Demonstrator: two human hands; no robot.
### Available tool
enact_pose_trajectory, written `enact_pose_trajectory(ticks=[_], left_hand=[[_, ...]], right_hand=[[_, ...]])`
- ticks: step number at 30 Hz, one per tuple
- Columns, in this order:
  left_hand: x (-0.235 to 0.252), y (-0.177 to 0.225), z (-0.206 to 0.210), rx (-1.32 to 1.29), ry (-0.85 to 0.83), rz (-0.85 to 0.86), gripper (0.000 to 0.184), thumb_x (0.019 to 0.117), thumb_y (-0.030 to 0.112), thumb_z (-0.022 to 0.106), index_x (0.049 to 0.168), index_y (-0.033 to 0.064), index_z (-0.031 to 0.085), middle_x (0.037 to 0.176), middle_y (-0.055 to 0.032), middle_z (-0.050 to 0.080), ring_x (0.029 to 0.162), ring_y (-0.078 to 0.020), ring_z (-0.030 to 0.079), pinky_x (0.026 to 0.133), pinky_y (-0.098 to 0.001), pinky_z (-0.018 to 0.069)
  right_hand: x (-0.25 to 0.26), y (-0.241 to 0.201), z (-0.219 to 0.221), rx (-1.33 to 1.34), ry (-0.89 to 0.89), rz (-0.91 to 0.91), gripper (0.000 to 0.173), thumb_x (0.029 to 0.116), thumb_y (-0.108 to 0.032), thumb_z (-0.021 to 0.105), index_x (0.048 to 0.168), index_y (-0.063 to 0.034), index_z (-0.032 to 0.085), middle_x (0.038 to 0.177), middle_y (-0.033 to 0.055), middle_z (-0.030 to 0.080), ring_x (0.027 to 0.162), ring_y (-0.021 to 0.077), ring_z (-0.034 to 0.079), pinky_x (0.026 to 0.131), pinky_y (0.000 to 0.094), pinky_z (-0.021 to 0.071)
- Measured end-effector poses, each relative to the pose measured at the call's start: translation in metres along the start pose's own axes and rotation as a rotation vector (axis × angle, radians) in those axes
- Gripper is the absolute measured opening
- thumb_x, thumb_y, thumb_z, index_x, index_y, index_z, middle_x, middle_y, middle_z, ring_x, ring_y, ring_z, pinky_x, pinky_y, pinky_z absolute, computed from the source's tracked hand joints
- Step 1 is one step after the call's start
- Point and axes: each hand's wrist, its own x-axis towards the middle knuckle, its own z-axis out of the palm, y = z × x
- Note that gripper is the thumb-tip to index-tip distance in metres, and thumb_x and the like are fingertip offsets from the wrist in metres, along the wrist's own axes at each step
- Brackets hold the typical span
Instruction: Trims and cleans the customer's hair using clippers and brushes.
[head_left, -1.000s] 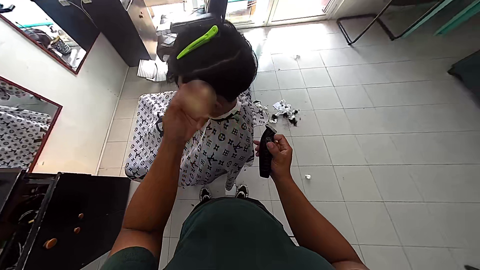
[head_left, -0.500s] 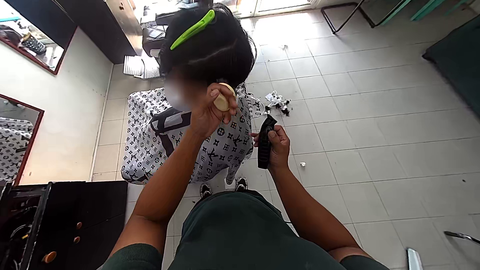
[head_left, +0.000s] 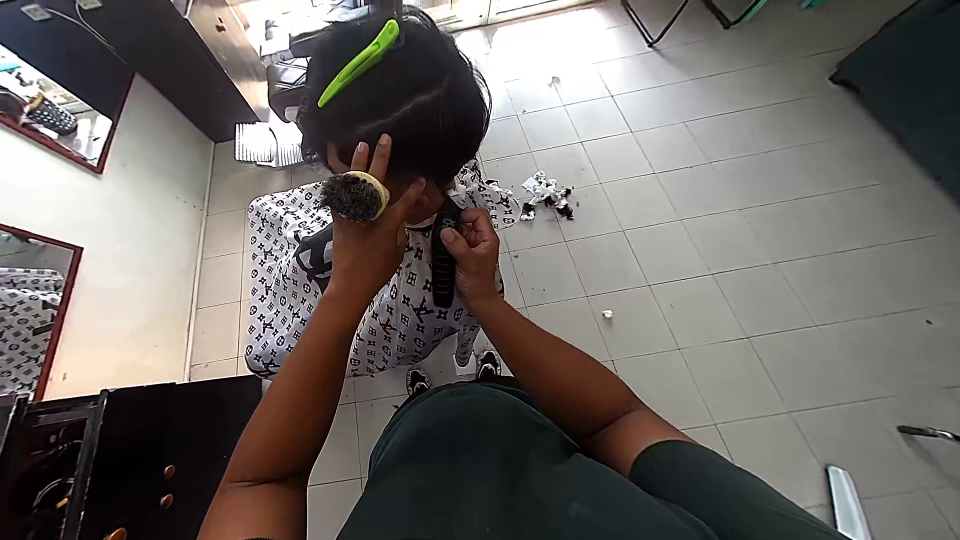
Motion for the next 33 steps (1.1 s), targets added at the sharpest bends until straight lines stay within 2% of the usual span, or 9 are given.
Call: enact_pose_trajectory(ticks=[1, 3, 8, 14, 24, 33], left_hand=[[-0.004, 0.0, 0.001, -0.002, 0.006, -0.003, 0.046, 0.0937, 0.014, 0.065, 0.138, 0.0278, 0.066, 0.168, -0.0202, 0.023, 0.156, -0.0449, 0.015, 0.12, -0.066, 0.0188], [-0.012, -0.001, 0.003, -0.007, 0.026, -0.018, 0.047, 0.0933, 0.011, 0.064, 0.137, 0.0283, 0.067, 0.168, -0.0191, 0.025, 0.156, -0.0438, 0.016, 0.12, -0.065, 0.0199], [-0.029, -0.006, 0.007, 0.052, 0.008, -0.062, 0.065, 0.0918, 0.005, 0.058, 0.148, 0.0362, 0.055, 0.169, -0.0173, 0.024, 0.156, -0.0415, 0.017, 0.117, -0.0672, 0.0218], [-0.033, -0.006, 0.007, 0.078, -0.016, -0.096, 0.065, 0.094, 0.006, 0.057, 0.151, 0.0384, 0.051, 0.169, -0.0153, 0.024, 0.156, -0.0419, 0.017, 0.116, -0.0678, 0.0228], [-0.033, -0.008, 0.009, 0.058, 0.002, -0.098, 0.059, 0.0956, 0.008, 0.054, 0.148, 0.0351, 0.056, 0.168, -0.0161, 0.027, 0.156, -0.0403, 0.019, 0.117, -0.0656, 0.0217], [-0.033, -0.009, 0.008, 0.054, -0.022, -0.113, 0.067, 0.0917, 0.003, 0.056, 0.148, 0.0382, 0.055, 0.169, -0.0152, 0.025, 0.157, -0.0405, 0.016, 0.117, -0.0669, 0.0207]], right_hand=[[0.003, 0.003, 0.007, 0.011, 0.015, -0.001, 0.023, 0.088, -0.012, 0.07, 0.104, -0.0126, 0.053, 0.084, -0.0033, 0.07, 0.068, 0.0083, 0.07, 0.061, 0.0284, 0.0616], [0.007, 0.009, 0.017, 0.037, 0.024, -0.009, 0.021, 0.0892, -0.008, 0.069, 0.103, -0.012, 0.054, 0.08, -0.0046, 0.069, 0.069, 0.0062, 0.069, 0.064, 0.0265, 0.0609], [0.008, 0.018, 0.029, 0.121, 0.051, 0.01, 0.021, 0.0901, -0.008, 0.069, 0.103, -0.0107, 0.053, 0.082, -0.0007, 0.069, 0.069, 0.0088, 0.07, 0.063, 0.028, 0.0618], [0.008, 0.023, 0.035, 0.135, 0.081, 0.027, 0.022, 0.0891, -0.009, 0.07, 0.104, -0.0106, 0.054, 0.083, -0.0005, 0.069, 0.07, 0.009, 0.07, 0.064, 0.0281, 0.0616], [0.011, 0.022, 0.038, 0.149, 0.105, 0.058, 0.021, 0.0898, -0.009, 0.069, 0.104, -0.0102, 0.054, 0.082, 0.0003, 0.068, 0.07, 0.0104, 0.07, 0.064, 0.0297, 0.062], [0.01, 0.024, 0.037, 0.151, 0.104, 0.063, 0.021, 0.0906, -0.012, 0.069, 0.103, -0.0109, 0.053, 0.082, 0.0004, 0.068, 0.07, 0.0109, 0.071, 0.063, 0.0304, 0.0623]])
